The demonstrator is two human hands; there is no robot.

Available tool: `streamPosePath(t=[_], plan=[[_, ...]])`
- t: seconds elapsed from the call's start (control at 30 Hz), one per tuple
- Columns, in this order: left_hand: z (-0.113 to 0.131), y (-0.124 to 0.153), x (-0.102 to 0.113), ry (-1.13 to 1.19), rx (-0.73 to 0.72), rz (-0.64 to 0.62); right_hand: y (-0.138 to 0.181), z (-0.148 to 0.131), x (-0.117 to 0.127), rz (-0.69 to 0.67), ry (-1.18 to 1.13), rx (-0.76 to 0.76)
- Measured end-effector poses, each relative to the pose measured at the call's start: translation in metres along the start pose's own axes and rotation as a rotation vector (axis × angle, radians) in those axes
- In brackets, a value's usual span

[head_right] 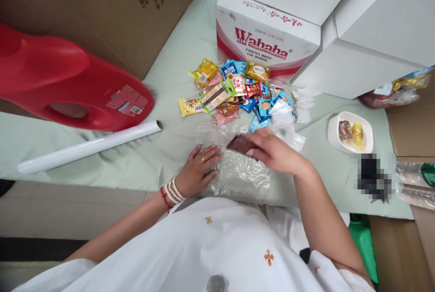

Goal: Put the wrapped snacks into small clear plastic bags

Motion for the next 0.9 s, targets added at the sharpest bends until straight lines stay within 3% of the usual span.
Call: streamPosePath(t=[0.07,0.13,0.27,0.53,0.63,0.73,0.8,0.9], plan=[[-0.002,-0.001,0.002,0.007,-0.013,-0.015,-0.006,-0.003,-0.027,-0.192,-0.033,0.009],[-0.005,-0.001,0.004,0.01,-0.009,-0.022,-0.014,0.002,-0.05,-0.269,0.015,-0.026],[-0.01,0.007,0.008,-0.013,0.043,0.009,-0.02,0.016,-0.073,-0.139,0.172,-0.094],[-0.019,0.02,0.011,-0.101,0.095,0.033,-0.008,0.015,-0.095,0.012,0.199,-0.024],[-0.024,0.027,0.025,-0.118,0.045,0.114,0.016,0.009,-0.084,0.126,0.125,0.003],[-0.02,0.039,0.038,-0.028,-0.165,0.068,0.058,0.004,-0.077,0.166,0.011,-0.016],[-0.014,0.047,0.038,0.056,-0.276,-0.029,0.087,0.005,-0.085,0.121,-0.026,-0.049],[-0.008,0.053,0.028,0.061,-0.271,-0.085,0.121,0.013,-0.11,0.171,0.006,-0.142]])
Point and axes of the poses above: each hand's wrist, its own y-axis away from the middle knuckle, its own x-axis out of the back of the hand, z = x × y, the point moved 3 cm from there along -y, towards the middle knuckle, and after that the axes turned 5 degrees about -y, right-handed, at the moved point
